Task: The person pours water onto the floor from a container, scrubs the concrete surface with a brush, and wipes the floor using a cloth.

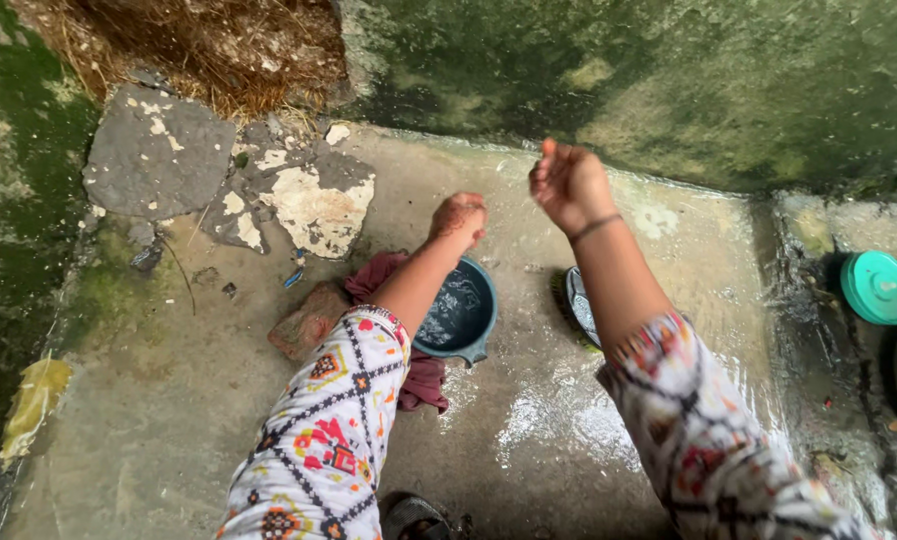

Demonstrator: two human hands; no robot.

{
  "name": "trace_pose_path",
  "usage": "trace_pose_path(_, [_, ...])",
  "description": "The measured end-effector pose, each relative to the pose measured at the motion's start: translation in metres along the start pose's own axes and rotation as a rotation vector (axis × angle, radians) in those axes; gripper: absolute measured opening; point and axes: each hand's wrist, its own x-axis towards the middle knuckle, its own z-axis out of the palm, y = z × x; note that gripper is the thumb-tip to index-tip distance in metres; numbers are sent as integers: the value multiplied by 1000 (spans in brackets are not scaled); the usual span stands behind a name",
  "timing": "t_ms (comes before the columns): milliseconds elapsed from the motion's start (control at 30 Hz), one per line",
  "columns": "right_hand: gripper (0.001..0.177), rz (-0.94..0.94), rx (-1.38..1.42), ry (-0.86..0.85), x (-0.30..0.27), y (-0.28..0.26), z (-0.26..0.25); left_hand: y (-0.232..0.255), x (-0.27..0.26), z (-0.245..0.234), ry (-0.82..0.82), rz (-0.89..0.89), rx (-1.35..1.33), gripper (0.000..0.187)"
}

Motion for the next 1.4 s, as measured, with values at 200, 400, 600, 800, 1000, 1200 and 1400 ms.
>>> trace_pose_path(200, [29, 132, -542, -56, -40, 67, -6, -13, -10, -23, 17, 154, 419, 39])
trace_pose_path(400, [25, 578, -470, -141, -52, 183, -12, 0, -50, -68, 78, 177, 1141, 36])
trace_pose_path(600, [26, 545, -251, -28, -53, 230, -25, -24, -35, -53, 4, 425, 1150, 27])
trace_pose_path(800, [35, 535, 327, -112, -56, 105, -14, -7, -36, -7, 339, 723, 363, 24])
trace_pose_path(1000, [11, -237, -130, 243, -13, -53, -46, -3, -33, 9, -115, 220, 238, 27])
trace_pose_path(1200, [33, -458, -525, 66, -29, -66, -74, -13, -51, 0, -55, 309, 717, 27])
trace_pose_path(1400, [23, 165, -647, -305, -79, 71, -29, 12, -89, -37, 143, 305, 1213, 27])
